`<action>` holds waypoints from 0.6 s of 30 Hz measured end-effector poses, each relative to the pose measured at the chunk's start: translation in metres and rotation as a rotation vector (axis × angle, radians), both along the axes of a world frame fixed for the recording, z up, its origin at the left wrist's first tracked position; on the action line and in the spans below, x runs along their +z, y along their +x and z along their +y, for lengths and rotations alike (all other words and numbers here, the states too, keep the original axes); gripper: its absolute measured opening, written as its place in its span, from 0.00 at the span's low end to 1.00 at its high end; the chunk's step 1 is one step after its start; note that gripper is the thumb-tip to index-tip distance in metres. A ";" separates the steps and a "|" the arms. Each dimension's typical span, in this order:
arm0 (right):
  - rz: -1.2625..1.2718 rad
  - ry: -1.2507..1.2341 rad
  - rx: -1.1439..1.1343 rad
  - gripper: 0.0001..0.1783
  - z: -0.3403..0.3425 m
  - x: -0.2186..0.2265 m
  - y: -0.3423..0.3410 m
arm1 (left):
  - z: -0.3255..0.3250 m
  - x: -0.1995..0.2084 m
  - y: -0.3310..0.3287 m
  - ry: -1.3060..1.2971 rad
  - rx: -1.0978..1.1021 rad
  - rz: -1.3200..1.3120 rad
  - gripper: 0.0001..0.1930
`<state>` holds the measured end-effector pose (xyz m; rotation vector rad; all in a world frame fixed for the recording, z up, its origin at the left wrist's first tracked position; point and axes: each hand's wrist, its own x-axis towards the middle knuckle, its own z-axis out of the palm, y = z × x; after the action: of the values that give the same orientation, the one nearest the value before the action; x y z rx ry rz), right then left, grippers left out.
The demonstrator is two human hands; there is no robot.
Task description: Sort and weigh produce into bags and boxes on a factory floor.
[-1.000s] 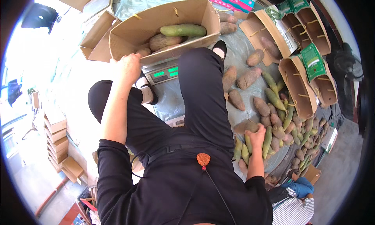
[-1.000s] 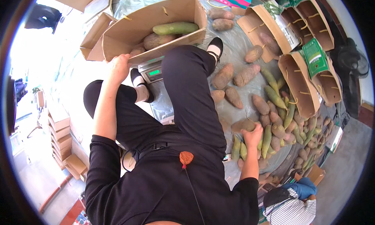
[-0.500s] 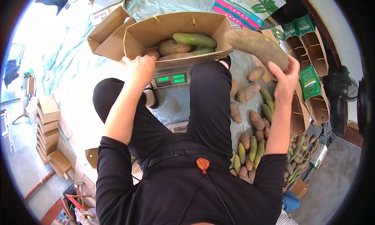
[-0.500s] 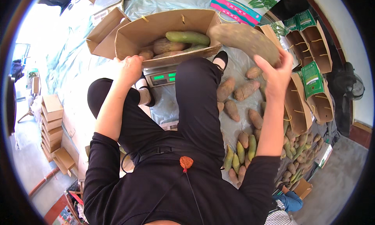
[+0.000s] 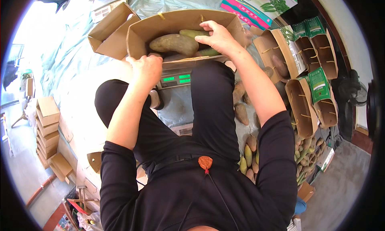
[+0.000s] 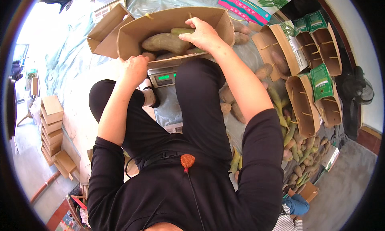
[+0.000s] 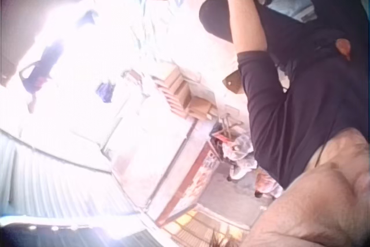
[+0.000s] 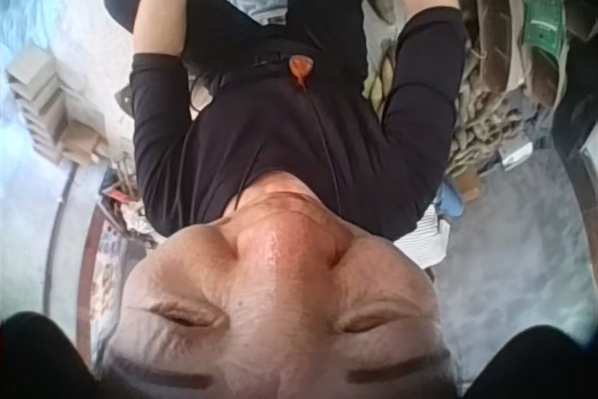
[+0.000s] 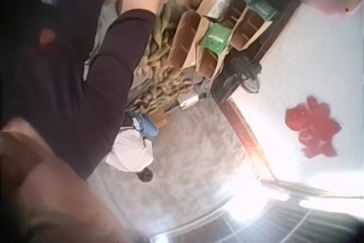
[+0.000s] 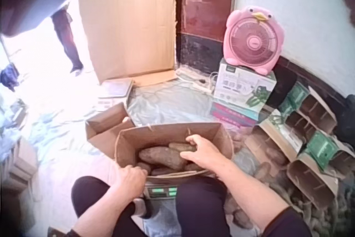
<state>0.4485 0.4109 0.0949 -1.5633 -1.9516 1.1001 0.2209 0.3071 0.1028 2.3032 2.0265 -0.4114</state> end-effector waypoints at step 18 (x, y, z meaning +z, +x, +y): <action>0.143 -0.272 -0.799 0.09 -0.296 -0.199 0.192 | 0.004 0.014 0.019 -0.094 0.063 -0.002 0.17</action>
<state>0.6401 0.1147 -0.1045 -2.0582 -0.9319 1.0844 0.2397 0.3116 0.1166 2.1785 2.0270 -0.4896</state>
